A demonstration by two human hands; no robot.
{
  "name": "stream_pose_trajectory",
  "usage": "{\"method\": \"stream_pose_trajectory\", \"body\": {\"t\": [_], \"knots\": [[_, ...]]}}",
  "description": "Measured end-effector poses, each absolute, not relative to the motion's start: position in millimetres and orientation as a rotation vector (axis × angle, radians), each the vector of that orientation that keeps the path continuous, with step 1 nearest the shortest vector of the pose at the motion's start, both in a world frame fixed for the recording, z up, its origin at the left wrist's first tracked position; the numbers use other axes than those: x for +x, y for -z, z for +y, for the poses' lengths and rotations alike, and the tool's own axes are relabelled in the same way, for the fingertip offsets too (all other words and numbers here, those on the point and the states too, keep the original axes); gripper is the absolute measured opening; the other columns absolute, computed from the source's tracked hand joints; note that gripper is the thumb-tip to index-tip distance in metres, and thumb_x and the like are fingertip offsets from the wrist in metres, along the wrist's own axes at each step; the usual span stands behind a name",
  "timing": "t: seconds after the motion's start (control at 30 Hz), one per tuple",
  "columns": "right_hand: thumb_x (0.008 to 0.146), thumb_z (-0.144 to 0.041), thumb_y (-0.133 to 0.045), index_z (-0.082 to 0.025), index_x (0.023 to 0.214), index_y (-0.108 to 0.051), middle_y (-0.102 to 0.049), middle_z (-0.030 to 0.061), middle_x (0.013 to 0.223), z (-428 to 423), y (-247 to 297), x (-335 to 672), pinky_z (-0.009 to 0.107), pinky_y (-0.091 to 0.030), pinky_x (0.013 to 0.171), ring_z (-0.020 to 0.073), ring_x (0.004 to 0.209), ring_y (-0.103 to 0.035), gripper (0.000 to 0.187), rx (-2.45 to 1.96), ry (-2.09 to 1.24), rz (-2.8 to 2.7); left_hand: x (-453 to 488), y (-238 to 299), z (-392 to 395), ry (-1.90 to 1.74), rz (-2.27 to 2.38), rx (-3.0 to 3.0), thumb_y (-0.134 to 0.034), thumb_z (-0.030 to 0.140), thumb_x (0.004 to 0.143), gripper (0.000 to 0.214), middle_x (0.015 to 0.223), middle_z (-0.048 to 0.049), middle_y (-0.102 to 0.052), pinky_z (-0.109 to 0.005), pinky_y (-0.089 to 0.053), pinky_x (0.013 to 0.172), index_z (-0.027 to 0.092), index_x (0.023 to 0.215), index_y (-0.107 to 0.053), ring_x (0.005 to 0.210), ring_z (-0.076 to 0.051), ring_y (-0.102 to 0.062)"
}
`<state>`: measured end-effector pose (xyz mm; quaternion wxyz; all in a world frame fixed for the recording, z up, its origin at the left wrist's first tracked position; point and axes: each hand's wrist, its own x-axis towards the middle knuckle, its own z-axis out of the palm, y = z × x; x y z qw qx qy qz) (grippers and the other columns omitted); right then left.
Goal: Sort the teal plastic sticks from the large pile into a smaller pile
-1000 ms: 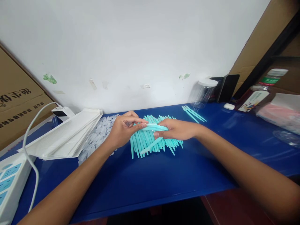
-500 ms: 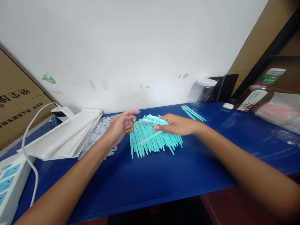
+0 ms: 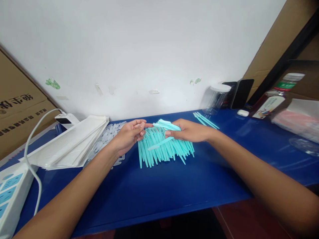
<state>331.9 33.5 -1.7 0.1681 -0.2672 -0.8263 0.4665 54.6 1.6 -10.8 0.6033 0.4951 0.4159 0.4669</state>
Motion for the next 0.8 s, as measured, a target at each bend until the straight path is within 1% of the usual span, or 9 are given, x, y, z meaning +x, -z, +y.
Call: {"method": "stream_pose_trajectory", "body": {"t": [0.1,0.17,0.23,0.3,0.4,0.5,0.57,0.67,0.8], "knots": [[0.103,-0.061,-0.061,-0.02,0.077,-0.053,-0.04,-0.0051,0.065,33.0,1.3,332.0,0.026,-0.025,0.049,0.0097,0.055,-0.032,0.049,-0.755,-1.337,-2.337,56.3,8.0,-1.1,-1.027,0.961,1.205,-0.082,0.04,0.093,0.033,0.08,-0.0052,-0.069,-0.022,-0.025,0.048,0.015,0.097,-0.061,0.053,-0.006,-0.034],[0.104,-0.061,-0.061,-0.02,0.077,-0.054,-0.039,-0.0052,0.064,32.8,1.0,331.8,0.026,-0.025,0.049,0.0095,0.054,-0.032,0.049,-0.754,-1.35,-2.332,56.1,7.1,-2.7,-0.976,0.98,1.248,-0.078,0.047,0.095,0.036,0.064,0.0013,-0.057,-0.023,-0.02,0.046,0.016,0.093,-0.061,0.049,-0.006,-0.027],[0.104,-0.06,-0.061,-0.02,0.077,-0.053,-0.04,-0.0053,0.064,32.4,0.6,331.6,0.026,-0.025,0.049,0.0093,0.054,-0.032,0.049,-0.748,-1.364,-2.331,55.3,7.2,-3.6,-0.935,1.004,1.282,-0.074,0.051,0.097,0.037,0.056,0.0062,-0.044,-0.023,-0.017,0.045,0.016,0.094,-0.064,0.047,-0.006,-0.022],[0.104,-0.059,-0.062,-0.02,0.077,-0.053,-0.041,-0.0054,0.064,31.8,0.0,331.4,0.025,-0.026,0.049,0.0091,0.053,-0.033,0.049,-0.748,-1.383,-2.324,54.8,8.0,-3.8,-0.932,1.02,1.298,-0.072,0.052,0.098,0.037,0.057,0.0064,-0.043,-0.023,-0.015,0.044,0.016,0.096,-0.066,0.047,-0.006,-0.019],[0.102,-0.059,-0.065,-0.019,0.079,-0.055,-0.043,-0.0053,0.065,31.1,-0.1,331.3,0.025,-0.027,0.048,0.0088,0.053,-0.035,0.047,-0.776,-1.415,-2.304,56.2,9.4,-3.5,-0.969,1.028,1.297,-0.072,0.05,0.098,0.034,0.077,-0.0024,-0.065,-0.023,-0.014,0.043,0.016,0.099,-0.066,0.047,-0.004,-0.018],[0.102,-0.058,-0.067,-0.019,0.08,-0.056,-0.042,-0.0057,0.064,30.9,0.5,331.3,0.025,-0.027,0.048,0.0088,0.053,-0.035,0.046,-0.771,-1.458,-2.275,58.9,10.3,-3.6,-0.986,1.022,1.271,-0.068,0.048,0.101,0.033,0.093,-0.0085,-0.071,-0.021,-0.017,0.043,0.015,0.1,-0.065,0.047,-0.003,-0.018],[0.102,-0.057,-0.067,-0.019,0.079,-0.055,-0.041,-0.0062,0.063,30.9,0.8,331.6,0.025,-0.026,0.047,0.0085,0.052,-0.034,0.046,-0.753,-1.5,-2.251,60.7,10.7,-4.0,-1.009,1.002,1.225,-0.068,0.046,0.102,0.032,0.09,-0.0071,-0.068,-0.02,-0.02,0.043,0.014,0.096,-0.063,0.048,-0.003,-0.021],[0.101,-0.056,-0.069,-0.019,0.079,-0.056,-0.04,-0.0069,0.061,30.8,1.1,332.2,0.024,-0.024,0.046,0.0079,0.051,-0.032,0.045,-0.757,-1.559,-2.218,62.3,11.0,-4.5,-1.051,0.96,1.127,-0.067,0.035,0.103,0.024,0.084,-0.0013,-0.056,-0.018,-0.021,0.043,0.013,0.094,-0.063,0.05,-0.003,-0.025],[0.101,-0.057,-0.069,-0.017,0.084,-0.061,-0.043,-0.0062,0.063,30.8,1.1,333.2,0.023,-0.025,0.045,0.0075,0.051,-0.033,0.044,-0.775,-1.601,-2.191,62.8,11.3,-4.0,-1.052,0.94,1.034,-0.062,0.02,0.104,0.011,0.081,0.0015,-0.048,-0.017,-0.025,0.043,0.01,0.107,-0.065,0.051,-0.004,-0.028]]}}
